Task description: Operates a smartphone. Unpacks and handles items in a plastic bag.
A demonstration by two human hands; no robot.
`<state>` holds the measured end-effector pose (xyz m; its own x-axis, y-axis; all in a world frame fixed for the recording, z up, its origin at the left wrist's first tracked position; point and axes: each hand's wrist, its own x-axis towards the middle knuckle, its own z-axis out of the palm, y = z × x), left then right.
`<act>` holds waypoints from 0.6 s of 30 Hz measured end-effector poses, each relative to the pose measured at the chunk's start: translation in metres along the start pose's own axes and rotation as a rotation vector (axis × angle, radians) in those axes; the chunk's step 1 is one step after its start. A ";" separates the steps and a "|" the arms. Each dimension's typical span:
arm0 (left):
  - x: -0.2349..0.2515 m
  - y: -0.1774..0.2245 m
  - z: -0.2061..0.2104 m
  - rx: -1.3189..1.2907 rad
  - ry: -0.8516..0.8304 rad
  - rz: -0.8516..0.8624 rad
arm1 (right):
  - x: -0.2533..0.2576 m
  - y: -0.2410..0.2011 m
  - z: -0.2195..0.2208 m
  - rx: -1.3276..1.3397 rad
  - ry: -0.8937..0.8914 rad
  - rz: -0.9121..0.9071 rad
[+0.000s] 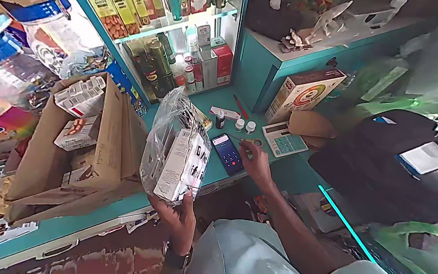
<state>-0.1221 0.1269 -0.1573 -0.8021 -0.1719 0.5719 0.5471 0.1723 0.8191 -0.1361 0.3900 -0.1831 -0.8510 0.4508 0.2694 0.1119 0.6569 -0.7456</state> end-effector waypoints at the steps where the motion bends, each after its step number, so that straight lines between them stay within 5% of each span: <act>1: -0.001 0.000 0.000 0.002 -0.002 -0.004 | -0.010 -0.001 0.003 -0.036 -0.034 0.040; 4: -0.001 -0.001 0.000 0.004 0.008 0.002 | -0.032 -0.015 0.015 -0.272 -0.189 0.133; 8: -0.002 -0.003 0.003 -0.004 0.019 -0.008 | -0.032 -0.022 0.025 -0.405 -0.170 0.191; 13: -0.002 -0.002 0.001 0.027 0.041 -0.029 | -0.027 -0.042 -0.030 0.506 0.009 0.296; 16: -0.004 -0.004 0.002 0.038 0.053 -0.050 | -0.041 -0.085 -0.070 0.811 -0.050 -0.111; 18: -0.008 -0.010 0.003 0.051 0.074 -0.045 | -0.050 -0.122 -0.083 1.044 -0.248 -0.381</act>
<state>-0.1216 0.1300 -0.1705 -0.8050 -0.2514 0.5374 0.4962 0.2113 0.8421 -0.0648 0.3381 -0.0552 -0.8290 0.1210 0.5459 -0.5589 -0.1511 -0.8153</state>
